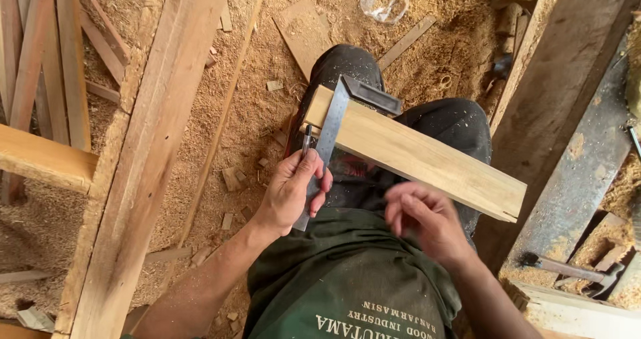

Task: The person marks multiple wooden planks using a try square and a pencil. They measure and draw lines on each plank, then place the marked pieces into a stack.

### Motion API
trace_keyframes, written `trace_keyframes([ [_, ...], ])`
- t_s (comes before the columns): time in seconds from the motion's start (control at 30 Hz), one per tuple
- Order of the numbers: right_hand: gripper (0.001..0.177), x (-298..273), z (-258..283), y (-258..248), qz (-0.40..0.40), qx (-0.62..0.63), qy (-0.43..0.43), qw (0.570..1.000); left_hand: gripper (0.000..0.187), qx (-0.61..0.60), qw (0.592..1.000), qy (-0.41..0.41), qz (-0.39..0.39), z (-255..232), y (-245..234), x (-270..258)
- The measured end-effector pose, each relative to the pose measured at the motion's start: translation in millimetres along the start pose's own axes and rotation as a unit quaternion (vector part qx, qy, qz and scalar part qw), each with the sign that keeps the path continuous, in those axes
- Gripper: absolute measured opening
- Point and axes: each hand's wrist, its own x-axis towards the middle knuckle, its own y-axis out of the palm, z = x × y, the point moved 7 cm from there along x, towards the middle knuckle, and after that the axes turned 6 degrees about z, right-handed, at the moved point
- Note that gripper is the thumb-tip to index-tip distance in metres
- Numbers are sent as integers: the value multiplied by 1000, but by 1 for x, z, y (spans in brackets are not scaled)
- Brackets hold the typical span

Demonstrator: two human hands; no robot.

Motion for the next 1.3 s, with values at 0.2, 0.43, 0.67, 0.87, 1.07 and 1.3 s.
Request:
trace_keyframes([
  [0.2,44,78,105,33,-132,-700,-360,602,36,-21,1000,-18,0,22,8,-7],
  [0.43,35,128,93,25,-101,-645,-190,733,39,111,992,54,-9,9,-9,-15],
  [0.67,32,126,91,18,-104,-652,-159,734,39,334,904,242,-109,-52,-36,-17],
  [0.87,35,124,90,19,-96,-653,-181,729,43,380,886,248,-95,-72,-33,-14],
  [1.07,35,124,89,19,-97,-658,-187,723,35,454,851,255,-69,-78,-18,-4],
  [1.3,35,125,87,17,-96,-658,-181,724,19,520,790,321,-39,-95,5,-3],
])
